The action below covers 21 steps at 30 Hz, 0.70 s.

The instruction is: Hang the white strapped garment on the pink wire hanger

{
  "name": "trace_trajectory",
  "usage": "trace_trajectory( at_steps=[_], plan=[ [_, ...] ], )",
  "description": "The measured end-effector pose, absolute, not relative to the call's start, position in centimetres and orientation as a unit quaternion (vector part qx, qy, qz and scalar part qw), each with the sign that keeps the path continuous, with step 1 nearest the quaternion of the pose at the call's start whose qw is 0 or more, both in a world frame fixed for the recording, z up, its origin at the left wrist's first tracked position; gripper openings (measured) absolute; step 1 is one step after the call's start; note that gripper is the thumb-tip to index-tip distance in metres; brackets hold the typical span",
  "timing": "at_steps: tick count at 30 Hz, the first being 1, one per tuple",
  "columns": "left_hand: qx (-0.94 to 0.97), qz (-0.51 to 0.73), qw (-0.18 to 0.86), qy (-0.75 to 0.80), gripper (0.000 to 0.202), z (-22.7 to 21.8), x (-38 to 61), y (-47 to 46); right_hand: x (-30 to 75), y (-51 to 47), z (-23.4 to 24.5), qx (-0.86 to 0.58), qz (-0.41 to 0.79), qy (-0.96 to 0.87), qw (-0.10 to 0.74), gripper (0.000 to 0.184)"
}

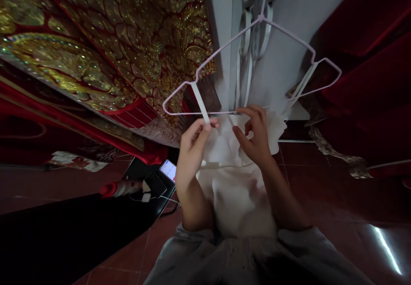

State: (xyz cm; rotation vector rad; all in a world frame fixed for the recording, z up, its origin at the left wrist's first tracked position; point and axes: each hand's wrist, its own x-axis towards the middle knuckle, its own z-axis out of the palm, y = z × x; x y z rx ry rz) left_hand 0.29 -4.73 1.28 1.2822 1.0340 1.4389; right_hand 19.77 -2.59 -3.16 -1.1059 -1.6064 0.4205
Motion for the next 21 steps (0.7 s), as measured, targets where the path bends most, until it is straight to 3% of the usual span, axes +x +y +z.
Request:
trace_trajectory(
  at_steps=[6,11,14,18,21],
  plan=[
    [0.418,0.707,0.515,0.245,0.05,4.7,-3.7,-4.6,20.6,-2.4,-3.2,-0.462,0.171,-0.69,0.53,0.039],
    [0.309,0.794,0.396,0.341,0.025,1.6,-4.5,-3.4,21.8,-3.7,-2.6,-0.471,0.153,-0.697,0.518,0.039],
    [0.308,0.758,0.423,0.389,0.025,0.4,-2.0,-3.2,21.7,-4.4,-2.1,-0.465,0.147,-0.702,0.519,0.041],
    [0.348,0.745,0.469,0.322,0.033,0.9,1.3,-3.1,21.4,-4.7,-1.8,-0.453,0.161,-0.717,0.505,0.045],
    [0.349,0.763,0.446,0.312,0.034,1.2,2.1,-2.9,22.5,-4.2,-2.1,-0.441,0.079,-0.643,0.621,0.04]
  ],
)
